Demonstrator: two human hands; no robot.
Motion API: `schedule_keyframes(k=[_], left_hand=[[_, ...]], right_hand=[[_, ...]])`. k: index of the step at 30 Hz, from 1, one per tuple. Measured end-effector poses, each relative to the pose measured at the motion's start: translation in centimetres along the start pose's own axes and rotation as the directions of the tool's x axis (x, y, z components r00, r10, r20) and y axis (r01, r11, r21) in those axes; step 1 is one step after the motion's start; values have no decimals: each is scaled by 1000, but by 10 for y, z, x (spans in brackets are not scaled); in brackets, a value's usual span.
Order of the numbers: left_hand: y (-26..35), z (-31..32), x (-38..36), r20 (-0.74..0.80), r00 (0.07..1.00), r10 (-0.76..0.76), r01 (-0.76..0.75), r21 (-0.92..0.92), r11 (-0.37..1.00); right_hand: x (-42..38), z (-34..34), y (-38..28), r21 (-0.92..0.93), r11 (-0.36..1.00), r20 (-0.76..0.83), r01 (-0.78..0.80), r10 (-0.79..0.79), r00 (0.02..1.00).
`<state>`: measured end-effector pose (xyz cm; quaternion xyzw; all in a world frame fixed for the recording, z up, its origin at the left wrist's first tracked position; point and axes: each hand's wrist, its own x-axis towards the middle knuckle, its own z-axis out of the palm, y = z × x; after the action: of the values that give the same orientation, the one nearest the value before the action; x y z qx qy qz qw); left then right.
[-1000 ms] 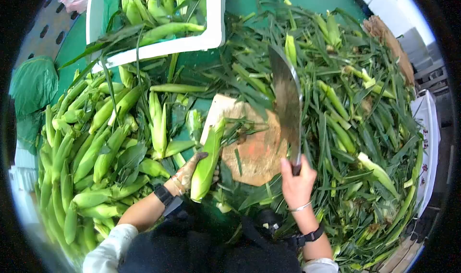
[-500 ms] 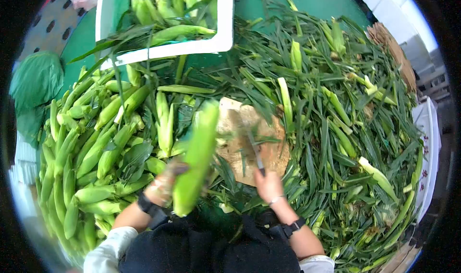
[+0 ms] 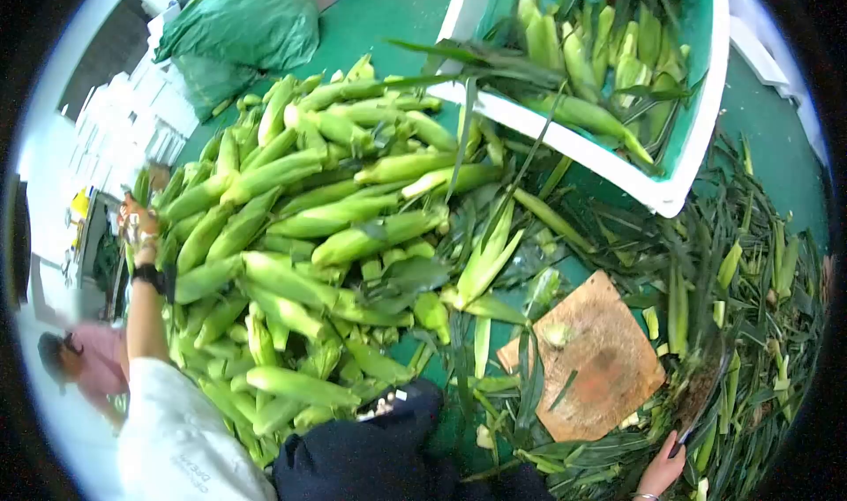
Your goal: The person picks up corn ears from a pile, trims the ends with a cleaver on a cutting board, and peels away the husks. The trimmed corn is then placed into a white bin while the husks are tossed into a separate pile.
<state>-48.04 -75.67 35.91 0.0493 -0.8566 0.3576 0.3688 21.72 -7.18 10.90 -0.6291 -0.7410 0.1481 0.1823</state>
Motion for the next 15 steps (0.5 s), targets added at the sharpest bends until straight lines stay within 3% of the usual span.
schedule_keyframes(k=[1, 2, 3, 4, 5, 6, 7, 8, 9, 10, 11, 12, 13, 14, 15], left_hand=[[40, 2, 7, -115, 993, 25, -25, -3, 1000], [112, -97, -14, -414, 908, 69, -267, -443, 856], [174, -117, -36, -440, 890, 121, -430, -722, 542], [228, -196, -76, -248, 918, 309, -327, -914, 239], [280, -219, -107, -344, 815, 467, -383, -924, -13], [314, -276, -129, -7, 599, 801, -17, -1000, 4], [376, -271, -169, -21, 520, 854, -9, -1000, -19], [403, -308, -187, 37, 374, 927, -165, -981, 105], [450, -291, -233, 14, 488, 873, -165, -980, 108], [473, -296, -254, 93, 432, 897, -50, -991, 127], [495, -289, -289, 59, 655, 753, -99, -982, 163], [503, -295, -293, 108, 665, 739, -75, -975, 210], [495, -303, -283, 161, 580, 798, -17, -978, 210], [483, -296, -270, 173, 374, 911, 160, -980, 121], [462, -297, -265, 39, 374, 927, 94, -996, 4]], right_hand=[[-5, 8, 0, 40, 999, 45, -16, 14, 999], [-14, 7, 8, 57, 998, 90, -36, 31, 995], [-22, 2, -16, 49, 996, 152, -78, 70, 986], [-29, 8, -17, 16, 994, 181, -106, 101, 978], [-35, 19, -8, 98, 993, 190, -69, 49, 980], [-44, 25, -3, 145, 986, 218, -88, 55, 974], [-54, 21, -17, 222, 941, 309, -257, 182, 934], [-64, 16, -24, 257, 939, 320, -229, 141, 937], [-72, 3, -42, 142, 988, 277, -58, 17, 961], [-80, -2, -49, 112, 993, 244, 25, -52, 968], [-86, -6, -52, 73, 997, 253, 25, -43, 966], [-90, -5, -48, 66, 997, 261, 26, -42, 965], [-95, -1, -41, 40, 997, 254, 64, -73, 965], [-100, 6, -33, 114, 992, 249, 58, -85, 965], [-105, 17, -19, 170, 983, 216, 76, -112, 970]])
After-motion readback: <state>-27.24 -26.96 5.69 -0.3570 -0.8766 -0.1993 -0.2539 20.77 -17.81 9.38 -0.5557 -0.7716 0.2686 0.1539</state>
